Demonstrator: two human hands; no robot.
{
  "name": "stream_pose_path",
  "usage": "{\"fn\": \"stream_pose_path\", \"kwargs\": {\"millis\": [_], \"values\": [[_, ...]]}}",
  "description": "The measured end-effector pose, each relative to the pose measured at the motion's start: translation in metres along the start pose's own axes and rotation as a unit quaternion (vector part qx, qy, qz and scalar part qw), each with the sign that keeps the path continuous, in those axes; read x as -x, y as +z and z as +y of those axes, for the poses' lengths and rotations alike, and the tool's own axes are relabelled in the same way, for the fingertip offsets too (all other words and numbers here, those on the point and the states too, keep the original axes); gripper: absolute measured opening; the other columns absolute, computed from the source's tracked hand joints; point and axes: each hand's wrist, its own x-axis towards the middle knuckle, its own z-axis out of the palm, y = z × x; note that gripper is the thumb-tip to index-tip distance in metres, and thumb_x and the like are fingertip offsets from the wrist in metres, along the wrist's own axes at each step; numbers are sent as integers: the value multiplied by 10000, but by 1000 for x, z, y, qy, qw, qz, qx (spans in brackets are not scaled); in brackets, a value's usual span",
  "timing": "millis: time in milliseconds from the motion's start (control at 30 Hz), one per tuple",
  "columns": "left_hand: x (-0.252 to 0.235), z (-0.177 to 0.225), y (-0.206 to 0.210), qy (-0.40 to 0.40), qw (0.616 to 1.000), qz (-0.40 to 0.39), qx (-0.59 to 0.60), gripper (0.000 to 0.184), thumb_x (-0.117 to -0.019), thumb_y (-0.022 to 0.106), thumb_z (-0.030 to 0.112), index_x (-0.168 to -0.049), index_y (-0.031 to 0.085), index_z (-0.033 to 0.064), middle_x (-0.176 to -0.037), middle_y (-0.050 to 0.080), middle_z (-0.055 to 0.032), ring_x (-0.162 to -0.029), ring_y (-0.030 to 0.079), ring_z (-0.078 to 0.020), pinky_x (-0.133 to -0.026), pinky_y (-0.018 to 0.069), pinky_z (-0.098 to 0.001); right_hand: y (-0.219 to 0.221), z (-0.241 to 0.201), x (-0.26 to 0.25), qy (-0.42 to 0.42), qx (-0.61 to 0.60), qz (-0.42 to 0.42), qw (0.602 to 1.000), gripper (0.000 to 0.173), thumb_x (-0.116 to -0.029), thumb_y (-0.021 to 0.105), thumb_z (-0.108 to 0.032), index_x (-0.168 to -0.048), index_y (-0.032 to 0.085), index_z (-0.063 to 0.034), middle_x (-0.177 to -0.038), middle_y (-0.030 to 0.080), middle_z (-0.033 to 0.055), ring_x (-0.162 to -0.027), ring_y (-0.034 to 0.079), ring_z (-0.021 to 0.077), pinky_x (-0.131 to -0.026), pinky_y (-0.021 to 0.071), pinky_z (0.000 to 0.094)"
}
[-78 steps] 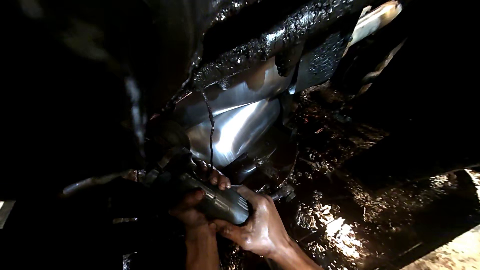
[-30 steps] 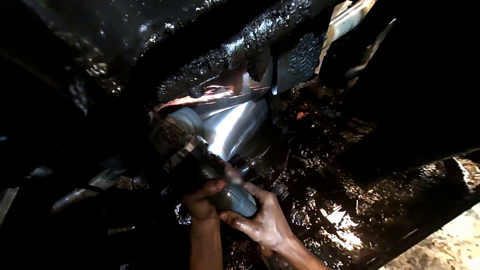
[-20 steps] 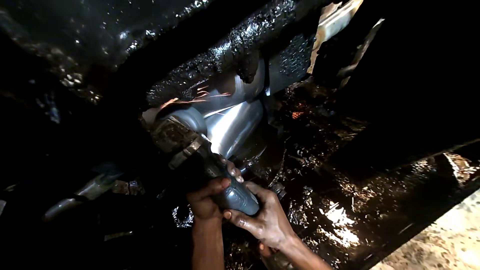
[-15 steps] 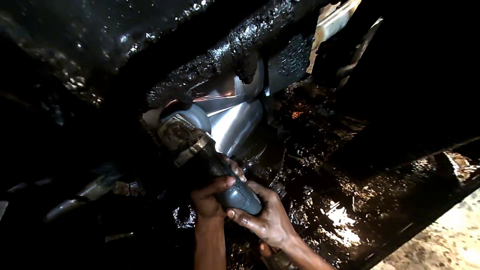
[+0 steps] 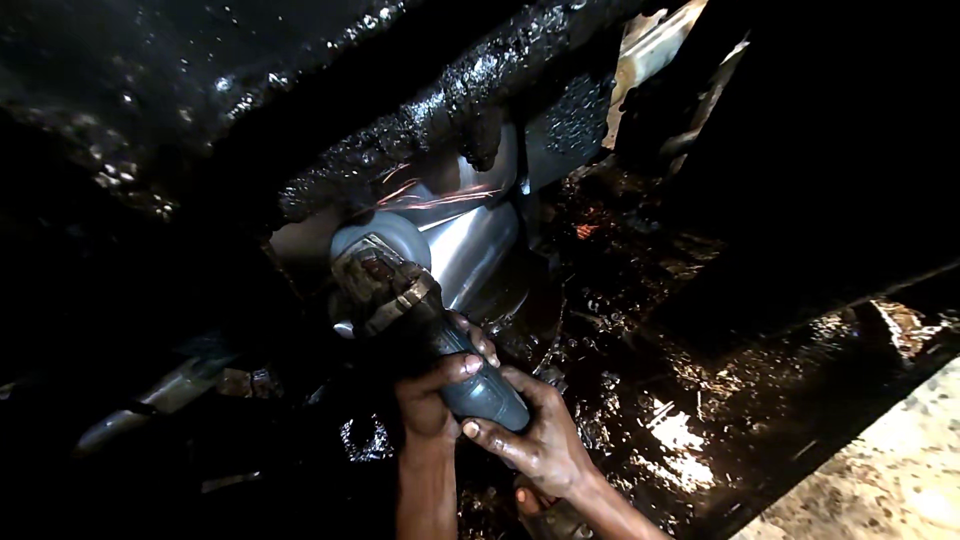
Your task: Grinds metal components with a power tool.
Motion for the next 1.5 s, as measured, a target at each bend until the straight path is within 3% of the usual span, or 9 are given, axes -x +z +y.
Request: {"fn": "stream_pose_path", "kwargs": {"millis": [400,600,1000,1167,1267,1500], "values": [[-6,0,7,-10,1000,-14,-22,340,-674,832,175,-966,697,66,-781,689,-80,-684,697,-179,-651,601,-335,-2,1,-3,-12,-23,15,1000,473,-812,822,-525,-1082,738,-147,-944,755,-33,-865,726,68,-791,634,292],[-8,-1,15,-29,998,20,-43,388,-626,860,183,-965,701,81,-784,685,-75,-679,694,-177,-636,603,-340,-5,2,-3,-13,-41,18,999,480,-821,814,-522,-1086,744,-127,-964,757,-20,-886,725,77,-814,629,296],[-8,-8,22,-53,996,34,-56,360,-623,827,159,-946,689,81,-768,675,-67,-663,687,-164,-617,597,-322,-10,6,1,-8,-70,22,997,467,-840,801,-509,-1083,746,-115,-955,757,-13,-884,724,75,-809,625,289],[-10,-12,25,-54,997,30,-53,353,-629,835,157,-942,693,78,-773,678,-70,-665,686,-168,-628,598,-330,-14,8,1,-4,-84,25,996,483,-840,802,-513,-1082,744,-99,-930,753,10,-815,726,102,-734,637,311],[-10,-13,29,-61,996,39,-60,347,-619,832,168,-927,695,85,-769,679,-66,-671,690,-165,-625,599,-326,-18,7,1,1,-76,26,997,490,-837,797,-523,-1089,745,-106,-944,757,-6,-841,726,89,-761,632,300],[-12,-16,34,-66,995,32,-72,324,-625,826,160,-911,695,85,-772,676,-64,-668,683,-156,-620,592,-311,-22,7,2,8,-90,32,995,473,-835,799,-524,-1075,749,-118,-921,750,-5,-789,720,99,-698,634,307]]}}
